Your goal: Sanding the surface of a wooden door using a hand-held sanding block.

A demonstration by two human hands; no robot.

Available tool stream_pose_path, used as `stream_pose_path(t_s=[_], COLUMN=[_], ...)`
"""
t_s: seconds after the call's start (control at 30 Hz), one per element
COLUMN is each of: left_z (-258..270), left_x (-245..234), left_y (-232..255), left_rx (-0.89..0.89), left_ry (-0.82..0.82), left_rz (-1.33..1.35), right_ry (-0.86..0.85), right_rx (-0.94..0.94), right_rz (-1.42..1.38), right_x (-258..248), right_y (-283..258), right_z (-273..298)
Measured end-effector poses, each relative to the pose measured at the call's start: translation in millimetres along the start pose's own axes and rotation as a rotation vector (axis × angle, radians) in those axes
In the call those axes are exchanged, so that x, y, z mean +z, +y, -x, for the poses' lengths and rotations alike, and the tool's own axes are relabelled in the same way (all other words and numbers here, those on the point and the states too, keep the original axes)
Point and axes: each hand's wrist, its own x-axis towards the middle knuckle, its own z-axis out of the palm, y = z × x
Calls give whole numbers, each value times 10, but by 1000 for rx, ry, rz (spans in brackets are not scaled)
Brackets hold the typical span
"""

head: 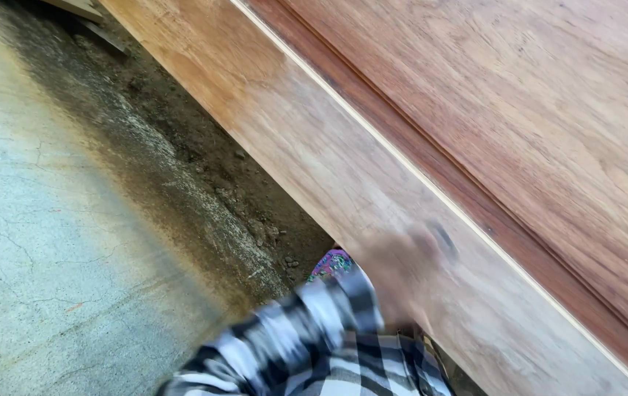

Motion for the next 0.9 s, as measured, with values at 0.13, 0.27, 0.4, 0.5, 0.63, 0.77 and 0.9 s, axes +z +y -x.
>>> stream_pose_path(t_s=[0.13, 0.27, 0.4, 0.5, 0.63, 0.77, 0.9], left_z=[605, 851, 815, 847, 870, 859, 659], left_x=[-160, -666, -673, -664, -687, -682, -653], left_y=[-1671, -2093, -2045, -2011, -2023, -2032, -1805], left_rx=[-474, -756, -793, -775, -756, -771, -855], left_ry=[547, 320, 354, 384, 407, 410, 300], left_rz=[-59, -331, -330, -331, -305, -259, -259], right_ry=[-1, 7, -116, -179, -230, -123, -83], right_rx=[-28, -38, -189, -217, -270, -197, 50], right_rz=[8, 11, -3, 1, 164, 50, 156], right_x=[-9, 28, 450, 500, 388, 120, -50], right_y=[-354, -1140, -1917, -2518, -2670, -2055, -1060], right_z=[-274, -889, -1903, -2442, -2421, -1695, -714])
